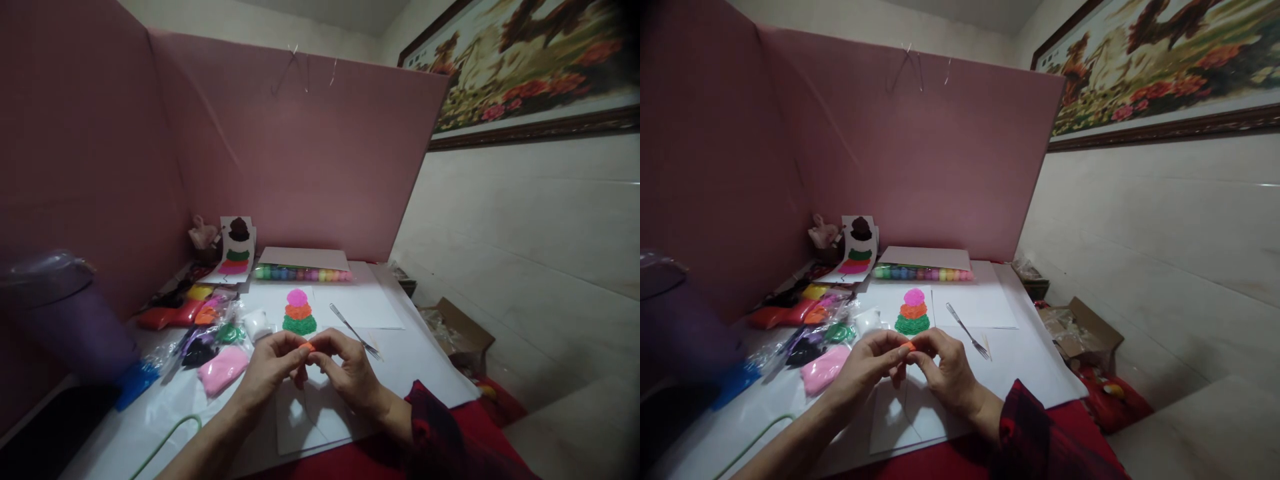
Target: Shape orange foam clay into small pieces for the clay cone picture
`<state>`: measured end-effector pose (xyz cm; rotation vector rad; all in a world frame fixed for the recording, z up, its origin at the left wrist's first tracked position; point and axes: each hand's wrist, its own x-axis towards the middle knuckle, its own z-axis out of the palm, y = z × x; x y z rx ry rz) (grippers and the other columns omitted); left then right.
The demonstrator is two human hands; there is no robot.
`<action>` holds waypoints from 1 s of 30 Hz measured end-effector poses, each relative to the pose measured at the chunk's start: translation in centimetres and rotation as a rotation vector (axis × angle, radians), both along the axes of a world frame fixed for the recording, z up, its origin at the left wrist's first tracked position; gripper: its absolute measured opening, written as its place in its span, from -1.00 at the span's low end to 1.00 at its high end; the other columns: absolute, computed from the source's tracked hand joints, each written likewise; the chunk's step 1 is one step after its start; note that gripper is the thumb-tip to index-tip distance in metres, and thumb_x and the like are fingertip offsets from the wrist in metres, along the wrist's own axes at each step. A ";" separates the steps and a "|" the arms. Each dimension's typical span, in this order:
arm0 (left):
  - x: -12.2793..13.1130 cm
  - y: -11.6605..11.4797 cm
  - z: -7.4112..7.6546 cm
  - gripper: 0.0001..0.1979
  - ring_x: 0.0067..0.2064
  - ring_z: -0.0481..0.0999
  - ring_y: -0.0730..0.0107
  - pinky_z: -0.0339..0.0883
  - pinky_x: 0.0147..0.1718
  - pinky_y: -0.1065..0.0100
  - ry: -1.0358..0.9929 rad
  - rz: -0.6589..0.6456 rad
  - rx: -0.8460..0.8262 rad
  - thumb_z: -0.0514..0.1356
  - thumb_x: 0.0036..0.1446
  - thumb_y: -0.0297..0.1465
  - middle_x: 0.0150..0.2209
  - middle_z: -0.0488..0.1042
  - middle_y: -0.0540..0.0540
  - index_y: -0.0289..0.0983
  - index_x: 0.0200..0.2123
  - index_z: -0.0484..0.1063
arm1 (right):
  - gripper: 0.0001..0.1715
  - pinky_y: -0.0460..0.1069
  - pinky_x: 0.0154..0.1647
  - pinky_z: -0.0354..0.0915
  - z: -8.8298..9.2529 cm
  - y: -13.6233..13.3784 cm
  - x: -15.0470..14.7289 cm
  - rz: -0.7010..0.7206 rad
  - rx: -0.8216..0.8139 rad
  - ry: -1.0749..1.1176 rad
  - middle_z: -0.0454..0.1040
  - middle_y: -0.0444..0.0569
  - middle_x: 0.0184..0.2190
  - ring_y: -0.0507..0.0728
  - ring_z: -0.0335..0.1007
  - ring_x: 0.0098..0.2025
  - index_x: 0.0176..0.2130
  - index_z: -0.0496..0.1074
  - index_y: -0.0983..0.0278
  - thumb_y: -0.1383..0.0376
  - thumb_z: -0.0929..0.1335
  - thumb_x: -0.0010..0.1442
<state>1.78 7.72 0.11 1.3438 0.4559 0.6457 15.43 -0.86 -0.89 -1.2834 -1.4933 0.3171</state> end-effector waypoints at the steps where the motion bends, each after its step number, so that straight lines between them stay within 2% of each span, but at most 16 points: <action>1: 0.0 0.0 0.1 -0.79 -0.64 0.36 0.48 0.26 -0.62 0.42 -0.003 -0.006 0.000 0.26 -0.02 -0.31 -0.67 0.41 0.00 -0.37 -0.41 0.43 | -0.94 -0.02 -0.34 0.30 0.1 0.0 0.0 -0.002 -0.001 -0.003 0.41 -0.05 -0.41 0.08 0.34 -0.39 -0.29 0.40 0.30 0.37 0.33 0.15; 6: 0.0 -0.2 0.4 -0.77 -0.61 0.40 0.43 0.31 -0.61 0.37 -0.003 0.000 0.004 0.28 -0.05 -0.31 -0.60 0.46 -0.06 -0.39 -0.41 0.46 | -0.97 -0.03 -0.38 0.29 0.7 -0.2 -0.4 0.016 -0.021 0.058 0.40 -0.08 -0.46 0.05 0.33 -0.43 -0.33 0.39 0.31 0.36 0.33 0.14; 13: -0.2 0.3 0.4 -0.78 -0.57 0.40 0.46 0.33 -0.60 0.41 -0.079 0.247 -0.033 0.29 -0.05 -0.35 -0.49 0.50 -0.07 -0.35 -0.33 0.44 | -0.85 -0.13 -0.62 0.25 0.2 0.8 0.0 0.037 -0.050 0.504 0.33 -0.19 -0.56 -0.05 0.25 -0.61 -0.39 0.34 0.31 0.28 0.38 0.09; 16: -0.4 0.5 0.5 -0.78 -0.55 0.40 0.47 0.33 -0.61 0.43 -0.082 0.323 -0.030 0.28 -0.04 -0.33 -0.48 0.49 -0.06 -0.35 -0.34 0.44 | -0.81 -0.14 -0.63 0.26 0.2 1.2 0.3 0.043 -0.066 0.601 0.33 -0.19 -0.57 -0.06 0.24 -0.64 -0.37 0.37 0.33 0.25 0.41 0.05; 19: -0.5 0.3 0.6 -0.78 -0.54 0.37 0.47 0.32 -0.63 0.45 -0.080 0.347 -0.005 0.30 -0.07 -0.32 -0.52 0.45 -0.03 -0.36 -0.38 0.46 | -0.81 -0.14 -0.62 0.28 0.3 1.2 0.1 0.062 -0.058 0.603 0.38 -0.14 -0.54 -0.04 0.27 -0.60 -0.32 0.41 0.34 0.24 0.39 0.08; 22: -0.3 0.0 0.5 -0.72 -0.57 0.34 0.49 0.29 -0.65 0.46 -0.043 0.282 0.013 0.33 -0.11 -0.31 -0.56 0.42 -0.01 -0.37 -0.33 0.48 | -0.84 -0.13 -0.59 0.30 0.3 0.9 -0.2 0.096 -0.043 0.543 0.42 -0.10 -0.49 -0.01 0.32 -0.52 -0.28 0.44 0.32 0.27 0.37 0.11; 27: -0.1 -0.1 0.1 -0.66 -0.63 0.28 0.57 0.22 -0.68 0.48 0.031 -0.017 0.055 0.25 -0.02 -0.26 -0.51 0.42 -0.04 -0.39 -0.23 0.50 | -0.86 -0.12 -0.56 0.30 0.1 0.4 -0.5 0.138 -0.070 0.422 0.42 -0.07 -0.47 0.04 0.36 -0.45 -0.27 0.49 0.30 0.32 0.35 0.13; 30: -0.1 0.1 0.0 -0.67 -0.63 0.27 0.58 0.20 -0.68 0.49 0.045 -0.059 0.068 0.25 -0.02 -0.25 -0.50 0.41 -0.04 -0.39 -0.26 0.51 | -0.84 -0.11 -0.57 0.29 0.1 0.3 -0.4 0.114 -0.086 0.389 0.43 -0.08 -0.49 0.04 0.36 -0.47 -0.26 0.47 0.31 0.30 0.34 0.14</action>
